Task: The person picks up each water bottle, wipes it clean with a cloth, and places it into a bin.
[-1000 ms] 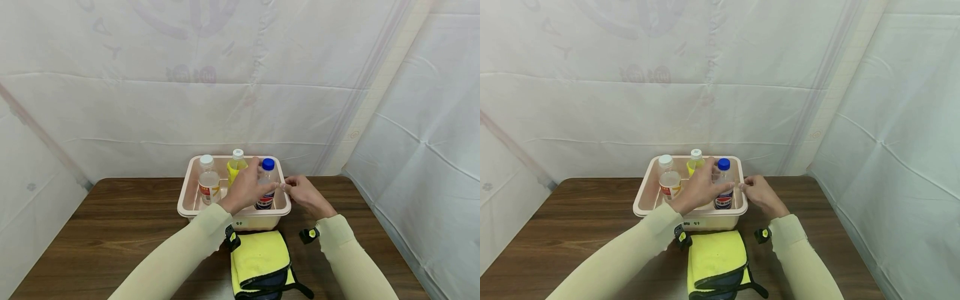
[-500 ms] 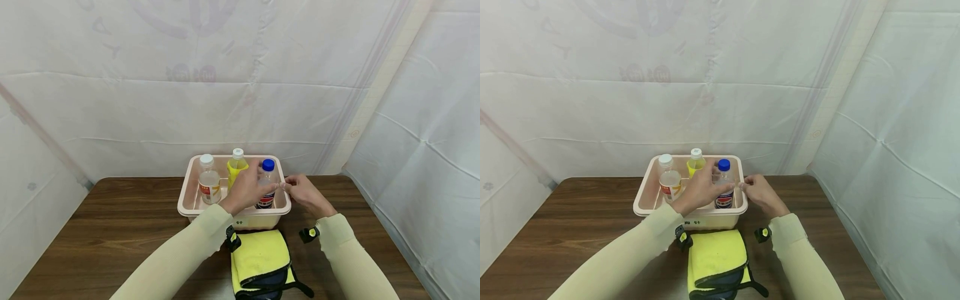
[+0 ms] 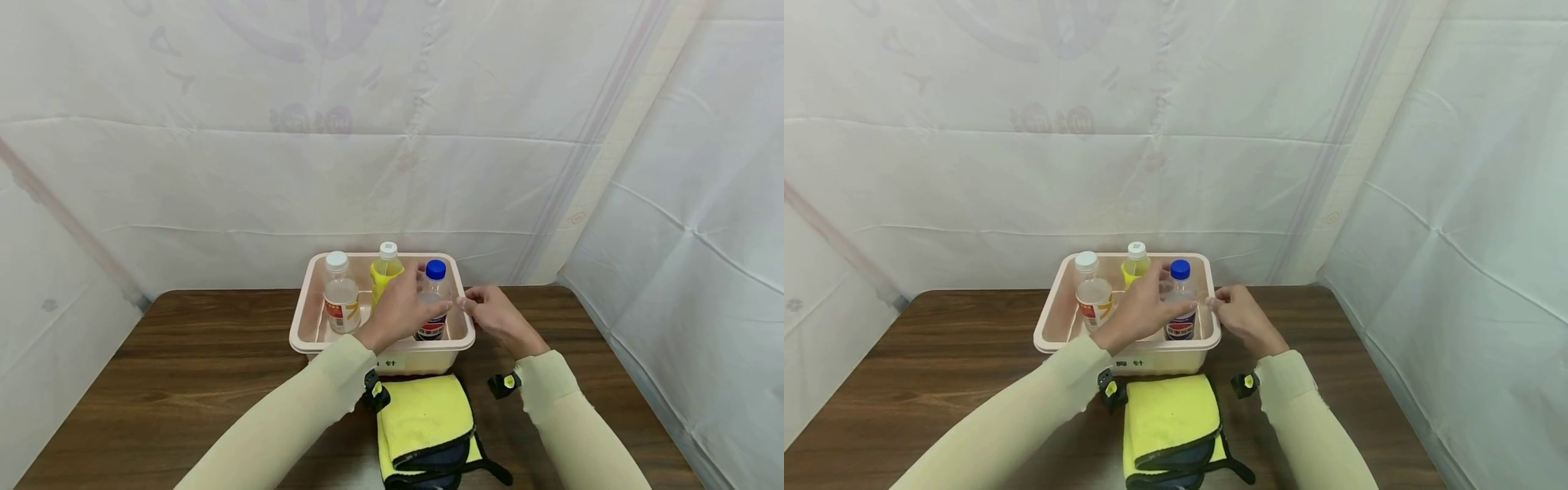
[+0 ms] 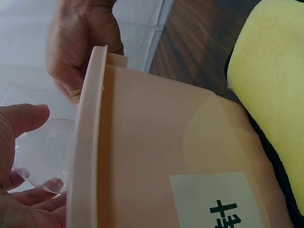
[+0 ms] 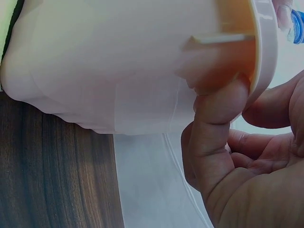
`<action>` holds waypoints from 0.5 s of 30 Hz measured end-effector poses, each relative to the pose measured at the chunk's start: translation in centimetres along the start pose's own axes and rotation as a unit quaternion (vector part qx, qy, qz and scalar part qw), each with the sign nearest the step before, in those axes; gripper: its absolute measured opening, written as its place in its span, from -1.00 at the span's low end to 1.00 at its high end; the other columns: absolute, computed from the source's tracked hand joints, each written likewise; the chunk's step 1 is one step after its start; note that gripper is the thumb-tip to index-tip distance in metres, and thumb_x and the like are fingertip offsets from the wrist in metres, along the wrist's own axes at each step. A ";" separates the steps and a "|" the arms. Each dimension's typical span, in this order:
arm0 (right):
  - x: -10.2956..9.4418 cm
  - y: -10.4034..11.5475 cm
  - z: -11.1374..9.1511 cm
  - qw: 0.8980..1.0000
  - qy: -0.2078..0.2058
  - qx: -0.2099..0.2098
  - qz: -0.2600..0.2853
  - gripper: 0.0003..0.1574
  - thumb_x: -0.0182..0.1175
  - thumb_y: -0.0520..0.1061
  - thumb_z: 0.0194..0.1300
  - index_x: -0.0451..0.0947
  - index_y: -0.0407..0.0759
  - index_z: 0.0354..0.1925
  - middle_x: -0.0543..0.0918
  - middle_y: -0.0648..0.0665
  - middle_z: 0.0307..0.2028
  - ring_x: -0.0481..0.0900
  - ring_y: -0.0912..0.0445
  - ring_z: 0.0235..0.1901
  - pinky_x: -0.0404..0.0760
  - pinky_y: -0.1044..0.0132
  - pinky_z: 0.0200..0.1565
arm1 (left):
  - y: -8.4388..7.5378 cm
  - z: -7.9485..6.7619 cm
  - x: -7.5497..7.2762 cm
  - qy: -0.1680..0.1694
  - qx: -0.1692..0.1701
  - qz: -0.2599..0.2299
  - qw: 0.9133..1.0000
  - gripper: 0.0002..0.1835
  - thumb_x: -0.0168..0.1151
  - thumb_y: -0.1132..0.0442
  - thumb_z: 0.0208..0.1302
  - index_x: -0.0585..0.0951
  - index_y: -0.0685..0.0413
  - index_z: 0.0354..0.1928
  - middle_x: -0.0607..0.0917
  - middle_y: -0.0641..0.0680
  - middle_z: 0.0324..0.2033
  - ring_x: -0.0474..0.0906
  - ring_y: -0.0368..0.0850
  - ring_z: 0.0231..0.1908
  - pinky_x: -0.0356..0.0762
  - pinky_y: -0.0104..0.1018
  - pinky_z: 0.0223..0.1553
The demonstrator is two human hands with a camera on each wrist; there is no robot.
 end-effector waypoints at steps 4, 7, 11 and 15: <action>0.1 0.0 0.1 1.000 -0.002 0.005 0.005 -0.60 0.04 -0.13 0.62 0.59 -0.40 0.16 0.69 -0.39 -0.04 0.64 -0.01 -0.26 0.69 0.22 -0.26 | 0.1 0.0 -0.4 0.001 -0.005 -0.021 1.000 -0.20 0.52 0.05 0.26 0.34 0.01 0.45 0.57 0.18 0.31 0.58 0.12 0.25 0.66 0.08 0.23; 0.2 0.0 0.2 1.000 -0.003 0.007 0.003 -0.60 0.04 -0.12 0.62 0.60 -0.39 0.16 0.69 -0.40 -0.02 0.65 -0.02 -0.23 0.68 0.26 -0.26 | 0.0 0.0 -0.6 0.001 -0.006 -0.029 1.000 -0.22 0.53 0.07 0.25 0.36 0.00 0.44 0.56 0.16 0.31 0.57 0.11 0.26 0.65 0.07 0.23; 0.0 -0.1 0.2 1.000 -0.004 0.007 -0.004 -0.60 0.03 -0.13 0.63 0.60 -0.39 0.15 0.68 -0.40 -0.06 0.61 0.03 -0.29 0.69 0.22 -0.26 | 0.0 -0.1 -0.5 0.003 -0.006 -0.026 1.000 -0.23 0.53 0.07 0.25 0.37 -0.01 0.42 0.57 0.15 0.30 0.56 0.10 0.26 0.65 0.07 0.24; 0.0 -0.3 0.1 1.000 -0.001 0.008 0.000 -0.59 0.01 -0.13 0.63 0.59 -0.40 0.16 0.68 -0.41 0.00 0.65 -0.06 -0.18 0.69 0.23 -0.23 | -0.1 -0.1 -0.6 0.005 -0.001 -0.017 1.000 -0.24 0.53 0.04 0.24 0.37 -0.03 0.40 0.57 0.14 0.32 0.56 0.11 0.28 0.64 0.08 0.26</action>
Point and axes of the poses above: each hand's wrist, its own z-axis towards the middle knuckle, its own x-axis out of the palm, y = z × x, the point moved 8 cm from there along z, towards the middle knuckle
